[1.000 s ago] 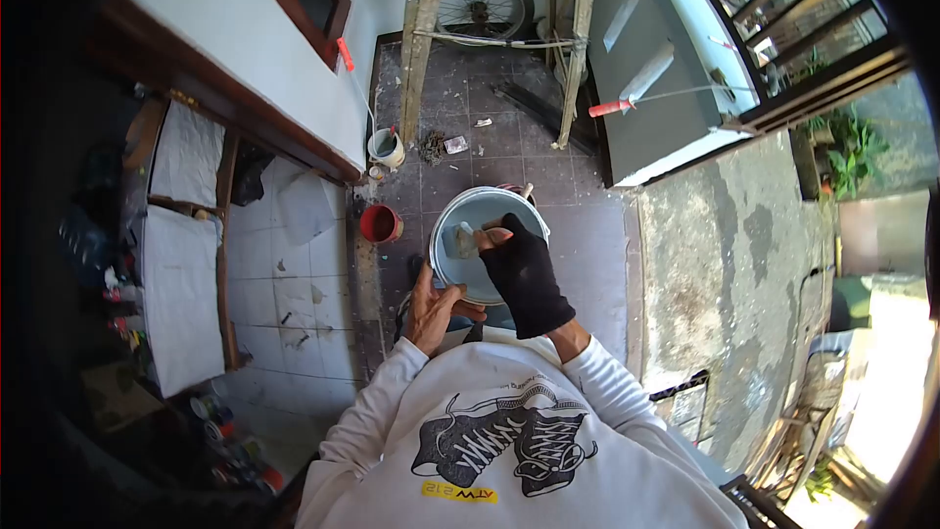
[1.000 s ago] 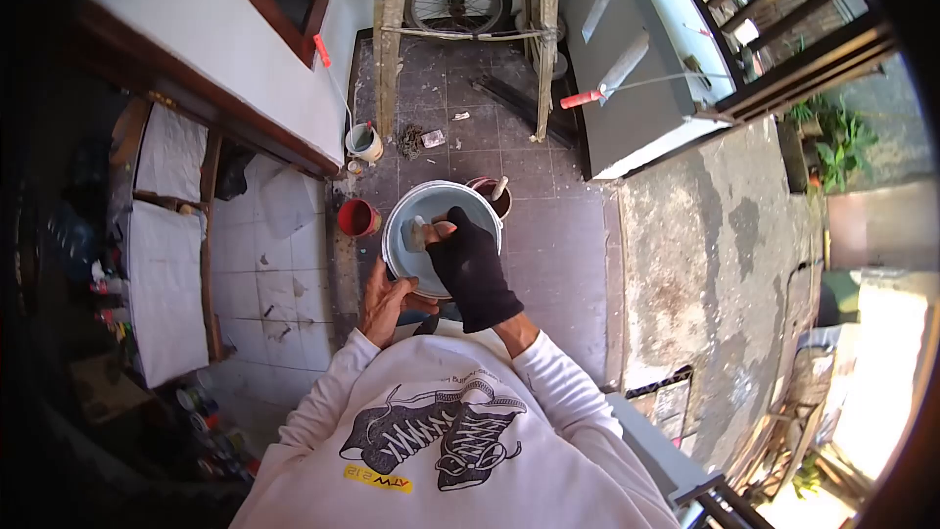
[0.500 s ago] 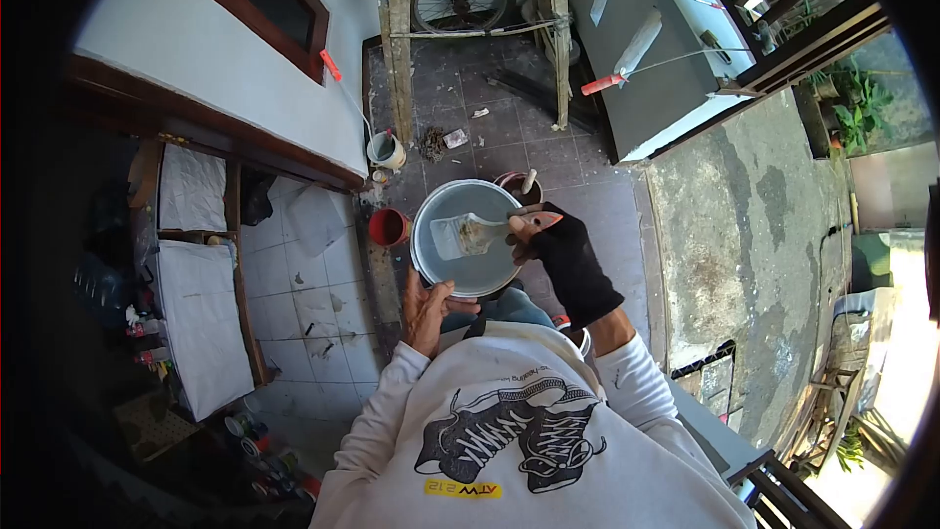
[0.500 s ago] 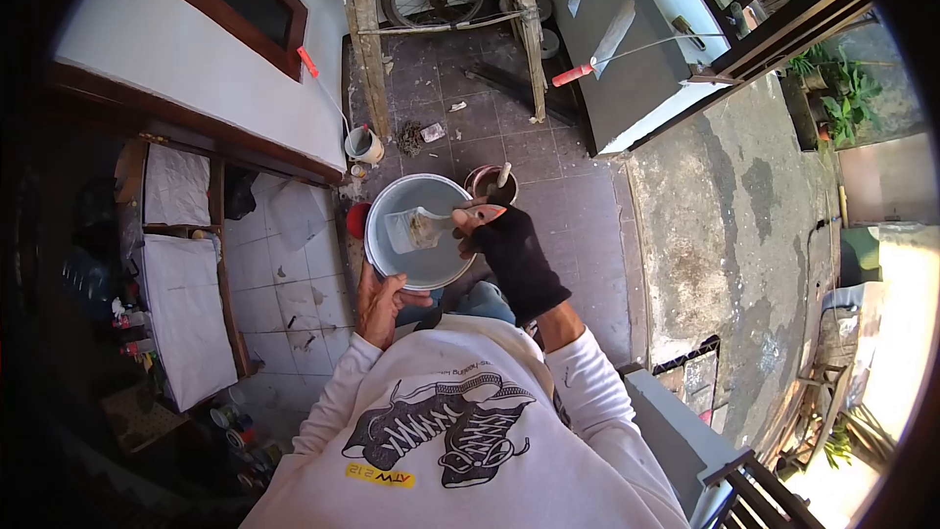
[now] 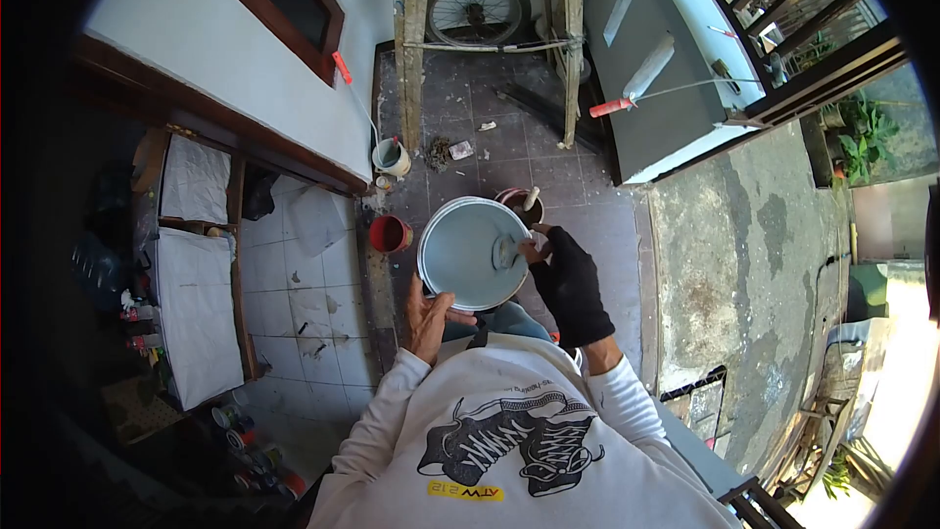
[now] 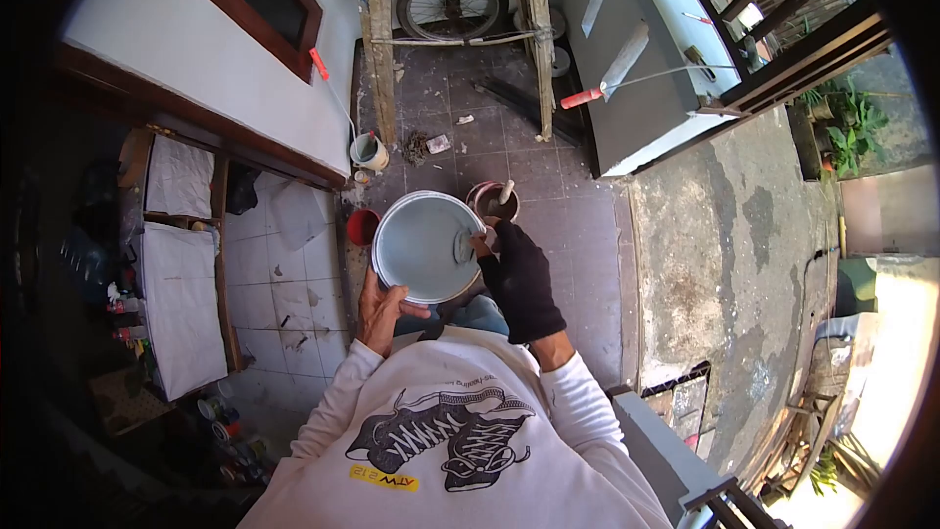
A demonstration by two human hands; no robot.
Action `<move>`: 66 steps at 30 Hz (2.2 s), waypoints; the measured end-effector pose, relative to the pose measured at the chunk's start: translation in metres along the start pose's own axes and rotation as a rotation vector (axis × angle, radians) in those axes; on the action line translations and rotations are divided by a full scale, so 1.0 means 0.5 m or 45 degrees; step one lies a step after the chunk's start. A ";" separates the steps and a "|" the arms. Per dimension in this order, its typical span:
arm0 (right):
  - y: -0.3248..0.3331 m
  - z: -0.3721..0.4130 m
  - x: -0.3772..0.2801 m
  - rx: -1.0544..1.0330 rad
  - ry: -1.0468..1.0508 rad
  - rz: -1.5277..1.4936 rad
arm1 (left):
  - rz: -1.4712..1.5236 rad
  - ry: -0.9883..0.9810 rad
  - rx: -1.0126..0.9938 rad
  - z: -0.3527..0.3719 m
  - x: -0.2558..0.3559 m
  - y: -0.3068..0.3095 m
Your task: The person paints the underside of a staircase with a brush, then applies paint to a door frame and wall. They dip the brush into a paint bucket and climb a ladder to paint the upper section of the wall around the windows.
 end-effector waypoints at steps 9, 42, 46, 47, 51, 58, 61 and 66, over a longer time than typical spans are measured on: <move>0.085 -0.009 0.100 0.114 -0.222 -0.006 | 0.133 0.078 0.312 0.046 0.067 0.097; 0.139 -1.206 -0.726 1.625 0.609 0.299 | 0.267 -0.223 0.342 -0.338 0.640 0.513; 0.138 -1.193 -0.740 1.626 0.698 0.219 | 0.285 -0.292 0.250 -0.357 0.688 0.500; 0.149 -1.209 -0.728 1.758 0.822 0.269 | 0.289 -0.318 0.226 -0.361 0.698 0.496; 0.136 -1.176 -0.758 1.592 0.835 0.099 | 0.329 -0.370 0.193 -0.417 0.711 0.501; 0.232 -1.147 -0.791 2.155 1.169 0.870 | 0.363 -0.421 0.066 -0.611 0.753 0.511; 0.355 -1.122 -0.890 2.281 1.363 1.095 | 0.352 -0.334 0.106 -0.703 0.802 0.499; 0.644 -1.183 -0.978 1.474 1.422 0.766 | 0.431 -0.385 0.028 -0.865 0.959 0.421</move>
Point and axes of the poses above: each hand's wrist, its own z-axis away from the middle knuckle, its own y-axis out of the back of the hand, x = y × z, the point moved 4 cm from there along -z, towards the middle knuckle, and after that the axes turned 3 degrees about y, right-handed, at the moved point
